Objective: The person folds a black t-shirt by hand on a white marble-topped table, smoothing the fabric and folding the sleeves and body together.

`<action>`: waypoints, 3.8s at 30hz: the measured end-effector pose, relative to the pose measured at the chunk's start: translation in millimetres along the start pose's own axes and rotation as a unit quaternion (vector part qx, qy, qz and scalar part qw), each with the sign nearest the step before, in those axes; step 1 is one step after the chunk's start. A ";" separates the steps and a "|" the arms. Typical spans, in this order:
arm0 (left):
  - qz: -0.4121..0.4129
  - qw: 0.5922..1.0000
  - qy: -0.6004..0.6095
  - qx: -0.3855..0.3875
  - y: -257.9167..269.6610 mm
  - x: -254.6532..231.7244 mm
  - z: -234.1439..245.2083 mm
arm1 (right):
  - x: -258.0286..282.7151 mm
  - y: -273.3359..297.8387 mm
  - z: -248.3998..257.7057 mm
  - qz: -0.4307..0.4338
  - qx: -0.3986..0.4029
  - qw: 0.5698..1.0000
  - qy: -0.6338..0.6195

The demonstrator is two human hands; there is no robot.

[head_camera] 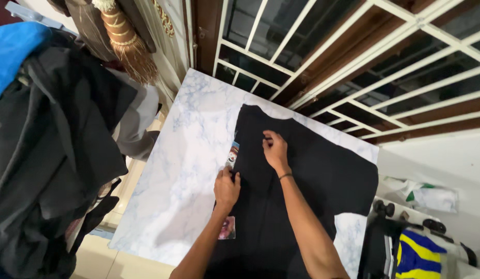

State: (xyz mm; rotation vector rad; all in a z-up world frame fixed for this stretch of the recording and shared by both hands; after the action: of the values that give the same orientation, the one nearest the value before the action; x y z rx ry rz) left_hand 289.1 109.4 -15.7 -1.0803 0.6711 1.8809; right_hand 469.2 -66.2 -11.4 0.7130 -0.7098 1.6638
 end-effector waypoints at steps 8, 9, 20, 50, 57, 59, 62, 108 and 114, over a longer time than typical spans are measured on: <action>0.067 0.996 -0.064 -0.008 -11.3 7.8 -14.0 | 23.6 -61.1 -42.9 0.098 0.031 0.981 0.166; 0.068 0.995 -0.065 -0.011 -13.6 9.2 -14.1 | 21.0 -63.9 -45.1 0.093 0.031 0.979 0.179; 0.128 0.985 0.109 -0.022 -23.0 52.2 -13.8 | 23.4 -75.3 -39.7 0.068 0.029 0.988 0.136; -0.172 0.932 -0.230 0.220 21.3 -30.8 -71.9 | -15.9 24.4 -22.7 0.051 -0.002 0.961 0.270; -0.160 0.932 -0.250 0.207 19.2 -39.3 -65.7 | -26.7 -11.5 -23.7 0.044 0.026 0.957 0.287; -0.159 0.931 -0.254 0.208 19.6 -38.7 -65.8 | -30.7 -14.4 -23.9 0.022 0.040 0.952 0.302; -0.174 0.937 -0.235 0.190 20.2 -39.5 -64.0 | -28.6 -13.9 -23.5 0.033 0.042 0.953 0.298; -0.350 0.878 -0.249 0.212 -142.8 -90.2 -269.4 | 9.0 199.7 21.0 -0.129 -0.147 0.967 0.162; -0.309 0.892 -0.245 0.220 -139.8 -99.5 -256.3 | -6.9 205.0 17.8 -0.169 -0.148 0.969 0.102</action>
State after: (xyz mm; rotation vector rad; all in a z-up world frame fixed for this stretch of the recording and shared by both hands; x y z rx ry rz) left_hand 545.1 -57.2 -58.2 -0.4149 0.3635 1.2726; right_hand 271.2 -121.6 -22.8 0.4141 -0.6315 1.2633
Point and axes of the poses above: each hand's wrist, its own y-axis away from the middle knuckle, its own z-axis out of the back of the hand, x = y × z, the point moved 9 cm from there along -y, towards the middle knuckle, and after that the axes turned 3 degrees about y, right-handed, at the moved point
